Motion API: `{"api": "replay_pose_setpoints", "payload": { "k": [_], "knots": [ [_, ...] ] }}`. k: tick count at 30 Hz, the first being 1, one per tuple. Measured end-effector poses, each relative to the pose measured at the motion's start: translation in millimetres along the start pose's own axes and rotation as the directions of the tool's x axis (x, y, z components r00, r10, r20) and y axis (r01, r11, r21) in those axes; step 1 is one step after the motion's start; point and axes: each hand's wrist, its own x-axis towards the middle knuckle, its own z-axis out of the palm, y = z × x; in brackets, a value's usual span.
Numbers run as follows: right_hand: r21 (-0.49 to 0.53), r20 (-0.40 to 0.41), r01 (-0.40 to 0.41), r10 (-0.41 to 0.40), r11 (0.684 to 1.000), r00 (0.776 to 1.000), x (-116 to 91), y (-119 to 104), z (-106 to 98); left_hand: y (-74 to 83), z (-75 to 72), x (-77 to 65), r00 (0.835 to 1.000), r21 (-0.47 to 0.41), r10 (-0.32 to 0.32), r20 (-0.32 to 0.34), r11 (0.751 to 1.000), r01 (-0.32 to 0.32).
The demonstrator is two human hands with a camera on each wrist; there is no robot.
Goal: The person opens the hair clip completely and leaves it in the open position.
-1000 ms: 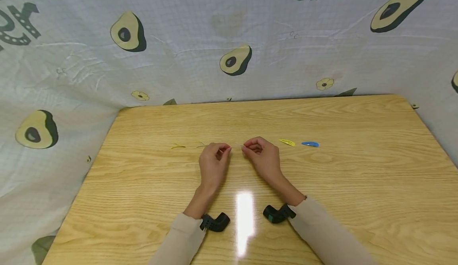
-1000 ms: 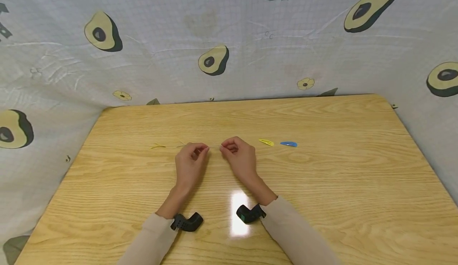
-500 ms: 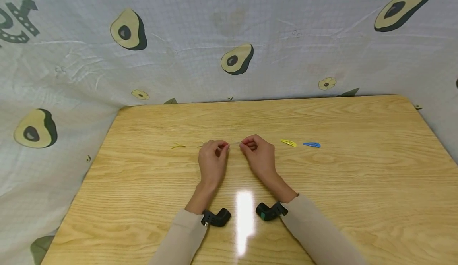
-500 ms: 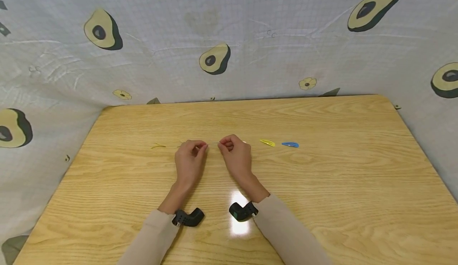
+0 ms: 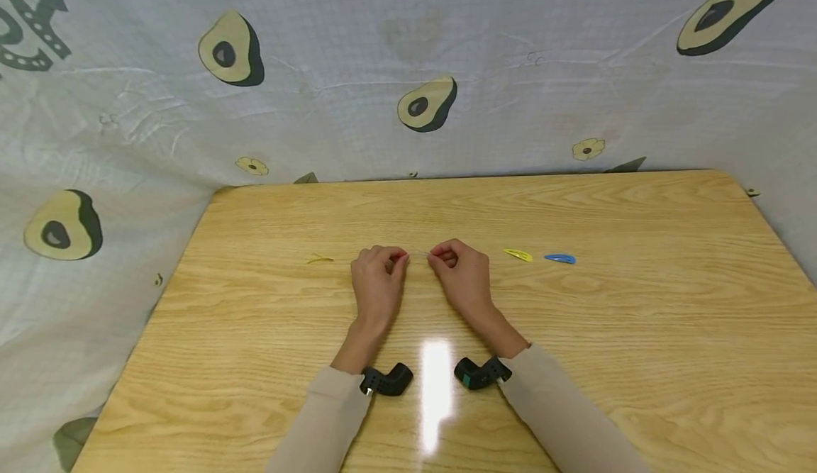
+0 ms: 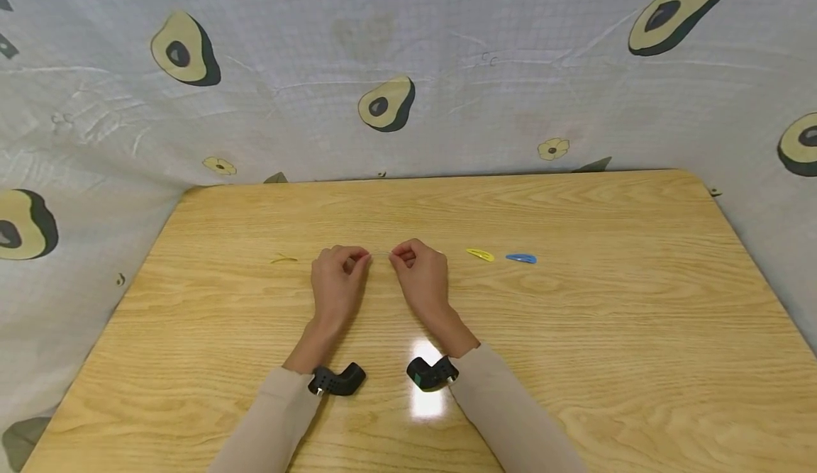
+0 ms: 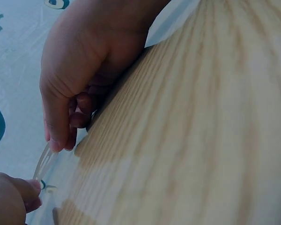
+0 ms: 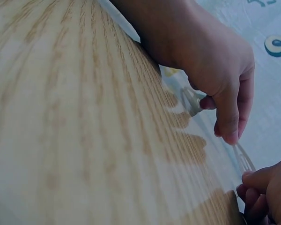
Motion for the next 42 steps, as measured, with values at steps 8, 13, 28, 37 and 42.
{"api": "replay_pose_setpoints", "payload": {
  "k": [8,13,28,37,42],
  "knots": [
    [-0.029,0.001,0.012,-0.012,1.000,1.000,0.6,-0.1,-0.8,0.6,-0.1,-0.2,1.000,0.039,0.012,0.011,0.999,-0.012],
    [-0.050,-0.001,0.019,-0.019,0.999,1.000,1.3,-0.2,-0.3,1.1,-0.6,0.2,1.000,0.061,0.007,0.015,0.998,-0.008],
    [-0.113,0.002,0.020,-0.020,0.993,1.000,3.0,-0.1,2.3,1.7,-0.2,-2.3,1.000,0.131,0.019,0.022,0.991,-0.022],
    [-0.113,-0.003,0.022,-0.022,0.993,1.000,2.8,-0.5,2.6,0.7,0.6,-2.0,1.000,0.146,0.024,0.008,0.989,-0.025],
    [-0.119,-0.007,0.035,-0.036,0.992,0.999,2.6,0.4,2.9,0.8,0.8,-1.9,1.000,0.152,0.020,0.010,0.988,-0.022]
  ]
}}
